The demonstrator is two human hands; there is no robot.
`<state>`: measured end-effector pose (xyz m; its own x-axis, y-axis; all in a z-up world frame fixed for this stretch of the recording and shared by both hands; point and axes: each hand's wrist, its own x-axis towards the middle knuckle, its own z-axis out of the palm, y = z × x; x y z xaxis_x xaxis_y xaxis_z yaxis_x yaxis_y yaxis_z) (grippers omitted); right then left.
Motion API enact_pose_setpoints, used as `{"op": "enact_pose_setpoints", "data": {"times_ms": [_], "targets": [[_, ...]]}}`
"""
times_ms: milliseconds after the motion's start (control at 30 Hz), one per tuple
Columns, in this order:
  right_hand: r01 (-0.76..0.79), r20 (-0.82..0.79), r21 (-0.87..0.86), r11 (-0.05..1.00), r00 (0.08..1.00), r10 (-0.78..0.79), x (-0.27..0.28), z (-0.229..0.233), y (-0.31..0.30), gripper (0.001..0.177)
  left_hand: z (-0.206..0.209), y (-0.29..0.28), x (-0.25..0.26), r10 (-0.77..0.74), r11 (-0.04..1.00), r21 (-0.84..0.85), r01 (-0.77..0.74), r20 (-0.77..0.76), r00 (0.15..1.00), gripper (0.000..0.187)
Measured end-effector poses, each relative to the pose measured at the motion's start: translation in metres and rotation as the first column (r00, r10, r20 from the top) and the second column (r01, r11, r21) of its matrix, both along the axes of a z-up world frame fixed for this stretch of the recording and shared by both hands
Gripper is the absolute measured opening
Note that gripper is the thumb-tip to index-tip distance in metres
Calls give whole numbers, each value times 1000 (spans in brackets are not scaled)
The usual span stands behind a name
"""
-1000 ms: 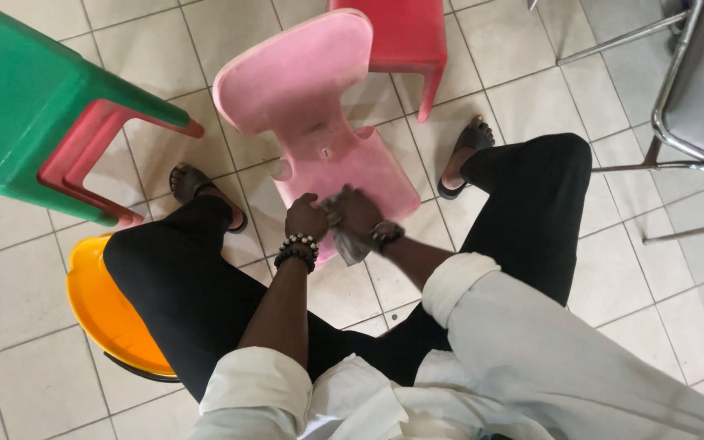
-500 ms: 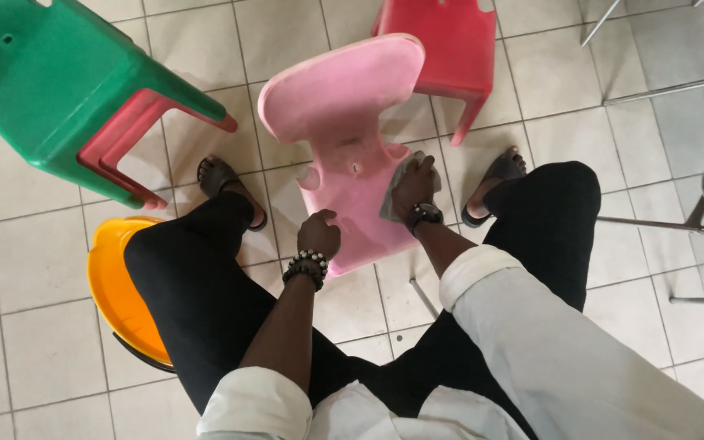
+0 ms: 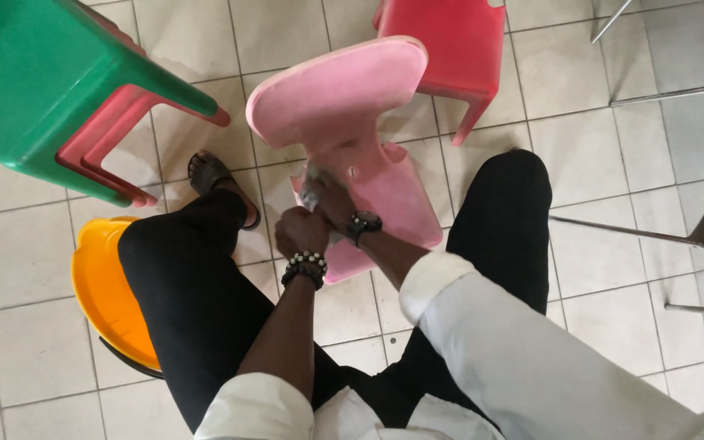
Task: Wiping and cleaning small plastic chairs with a cloth.
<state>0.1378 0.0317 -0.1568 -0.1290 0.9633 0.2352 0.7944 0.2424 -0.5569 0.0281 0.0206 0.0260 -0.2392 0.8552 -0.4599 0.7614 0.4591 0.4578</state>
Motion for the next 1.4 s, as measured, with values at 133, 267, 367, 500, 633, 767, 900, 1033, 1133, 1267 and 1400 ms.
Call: {"op": "enact_pose_setpoints", "data": {"times_ms": [133, 267, 367, 500, 633, 767, 900, 1033, 1133, 1267, 1400], "targets": [[-60, -458, -328, 943, 883, -104, -18, 43, -42, 15, -33, 22, -6, 215, 858, 391, -332, 313, 925, 10], [-118, -292, -399, 909, 956, -4, -13, 119, -76, 46, 59, 74, -4, 21, 724, 574, -382, 535, 844, 32], [-17, -213, -415, 910, 974, -78, 7, 103, -98, 55, 85, 105, -15, -275, 550, 762, -343, 552, 787, 62], [306, 116, -218, 927, 951, -287, 55, 44, -105, 52, 76, 124, -29, -420, 795, 583, -166, 727, 544, 36], [511, 184, -328, 795, 860, -477, 99, 15, -97, 41, 45, 117, -35, -325, 821, 546, -168, 689, 648, 38], [557, 30, -191, 808, 826, -563, 123, -16, -95, 28, 69, 84, -46, -286, 911, 410, -40, 702, 652, 49], [414, -741, -370, 832, 409, -533, 118, -29, -73, 19, 66, 59, -57, -264, 960, 249, 128, 658, 705, 54], [112, -840, -439, 891, -404, -363, 74, 43, -61, 15, 68, 45, -67, -219, 976, 179, 127, 760, 613, 53], [99, -744, -655, 749, -259, -616, 36, 115, -52, 15, 75, 40, -77, -167, 985, 124, 117, 844, 510, 54], [75, -768, -602, 795, 218, -602, 5, 132, -53, 28, 78, 28, -75, -75, 987, 25, 156, 944, 323, 58], [107, -727, -315, 943, 611, -312, -40, 172, -62, 32, 83, 25, -66, 7, 973, -45, 226, 986, 165, 63]]}}
